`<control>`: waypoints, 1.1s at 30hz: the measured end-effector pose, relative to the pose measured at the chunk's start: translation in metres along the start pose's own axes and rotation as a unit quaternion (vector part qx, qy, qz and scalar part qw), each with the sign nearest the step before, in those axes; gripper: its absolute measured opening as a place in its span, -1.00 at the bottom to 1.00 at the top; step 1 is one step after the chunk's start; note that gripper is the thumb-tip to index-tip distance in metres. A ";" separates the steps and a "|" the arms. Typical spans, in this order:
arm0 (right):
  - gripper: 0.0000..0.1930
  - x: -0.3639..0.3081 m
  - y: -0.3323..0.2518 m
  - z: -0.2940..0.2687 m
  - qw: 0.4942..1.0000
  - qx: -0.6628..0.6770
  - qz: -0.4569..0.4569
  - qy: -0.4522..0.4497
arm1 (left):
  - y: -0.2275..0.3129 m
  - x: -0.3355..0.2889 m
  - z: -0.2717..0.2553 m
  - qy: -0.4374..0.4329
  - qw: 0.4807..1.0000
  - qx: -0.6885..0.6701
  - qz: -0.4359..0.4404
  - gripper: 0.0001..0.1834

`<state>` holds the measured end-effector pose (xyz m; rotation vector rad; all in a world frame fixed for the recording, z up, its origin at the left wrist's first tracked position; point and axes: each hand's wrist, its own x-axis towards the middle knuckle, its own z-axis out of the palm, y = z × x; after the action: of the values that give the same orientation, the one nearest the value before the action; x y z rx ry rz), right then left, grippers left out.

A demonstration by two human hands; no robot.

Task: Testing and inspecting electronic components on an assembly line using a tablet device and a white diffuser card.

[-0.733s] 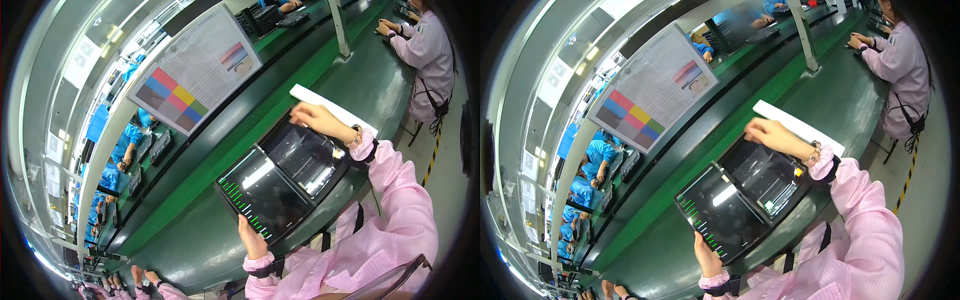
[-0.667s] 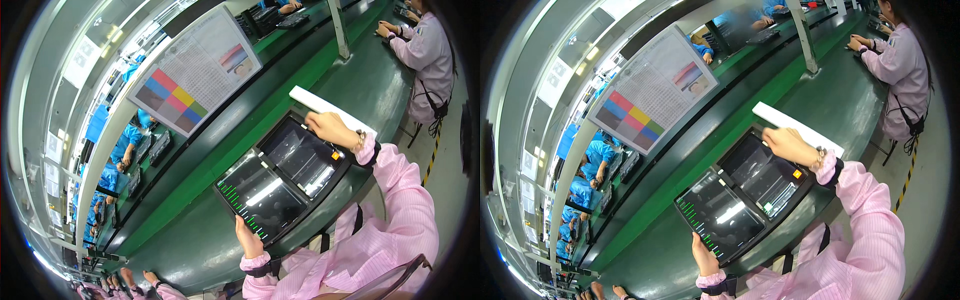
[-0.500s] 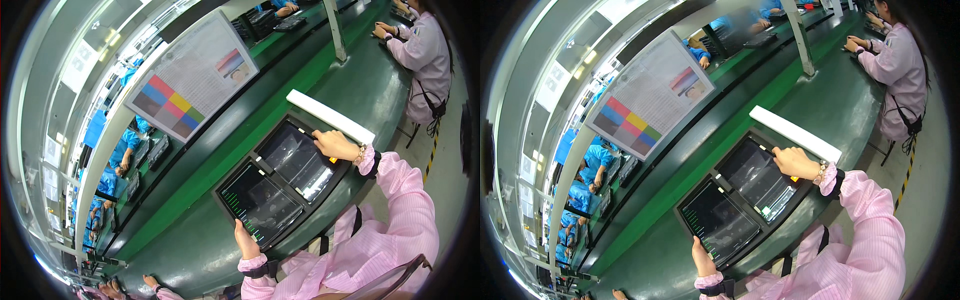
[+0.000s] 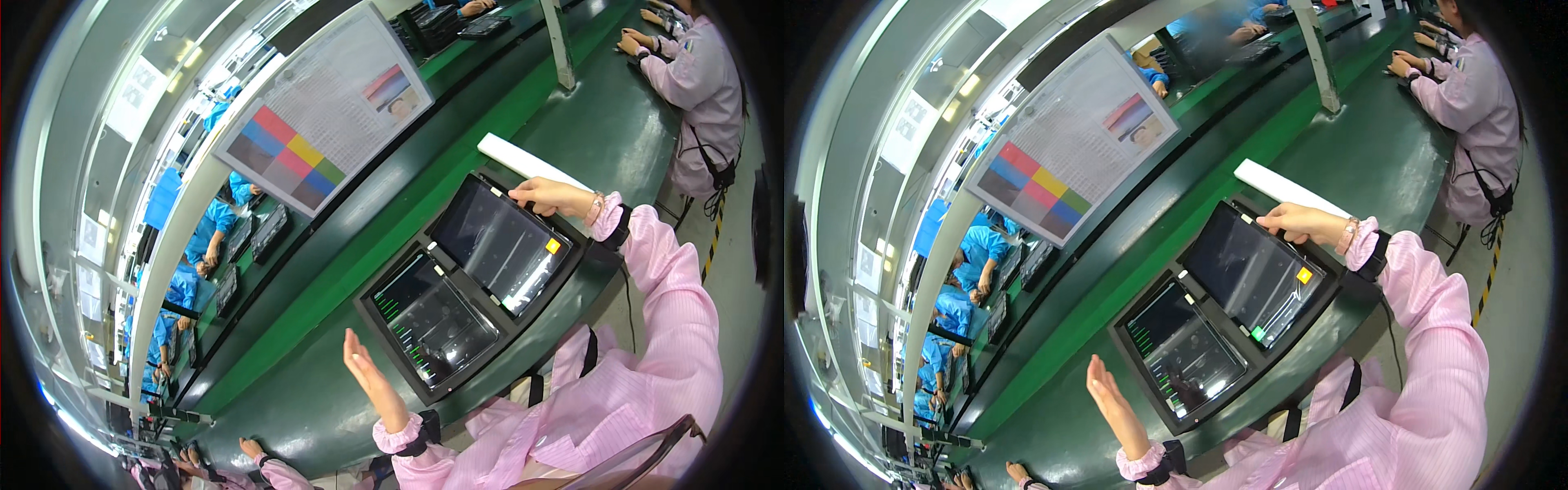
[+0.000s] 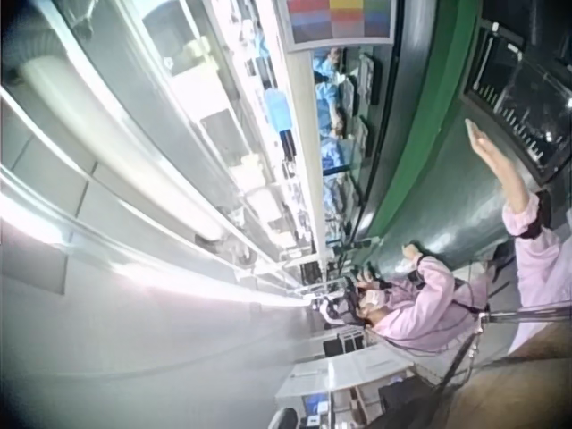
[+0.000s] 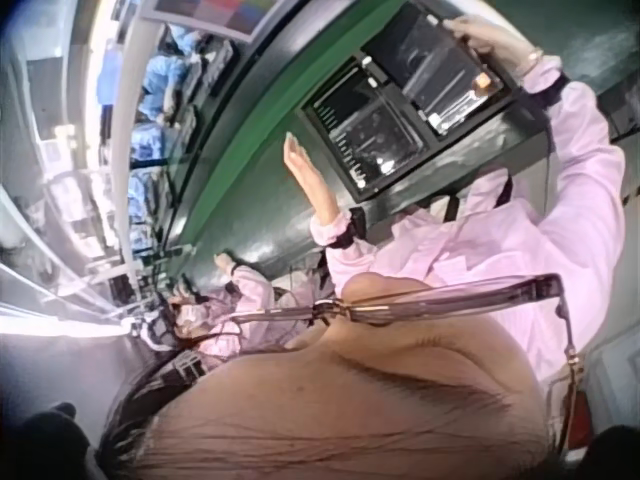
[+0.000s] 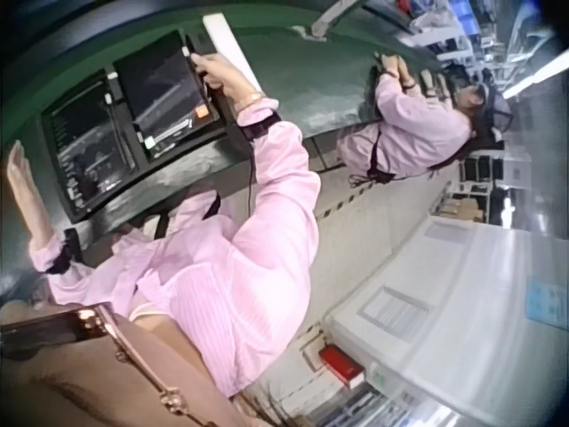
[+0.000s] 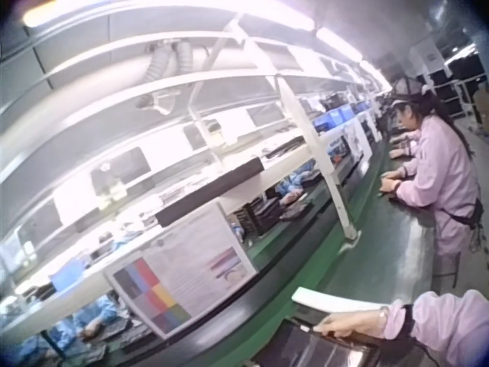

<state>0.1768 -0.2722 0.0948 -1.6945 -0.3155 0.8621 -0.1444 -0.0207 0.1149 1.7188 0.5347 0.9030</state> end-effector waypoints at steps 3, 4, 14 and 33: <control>-0.66 0.004 -0.006 0.012 0.992 -0.102 -0.058 -0.039 | -0.007 -0.011 0.009 -0.015 1.000 -0.011 -0.002 -0.46; -0.67 0.006 -0.001 0.015 0.985 -0.117 -0.123 -0.035 | -0.010 -0.015 0.015 -0.041 0.998 -0.044 -0.026 -0.46; -0.79 -0.063 -0.037 0.063 0.923 -0.091 -0.344 0.146 | -0.001 -0.035 0.060 -0.203 0.971 -0.106 -0.071 -0.65; -0.59 -0.079 -0.076 0.127 0.880 0.117 -0.458 -0.049 | 0.000 -0.057 0.048 -0.010 0.912 -0.373 -0.168 -0.57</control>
<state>0.0523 -0.2053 0.1853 -1.0702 -0.9491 0.2464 -0.1414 -0.0911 0.0902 0.9025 0.3821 0.7076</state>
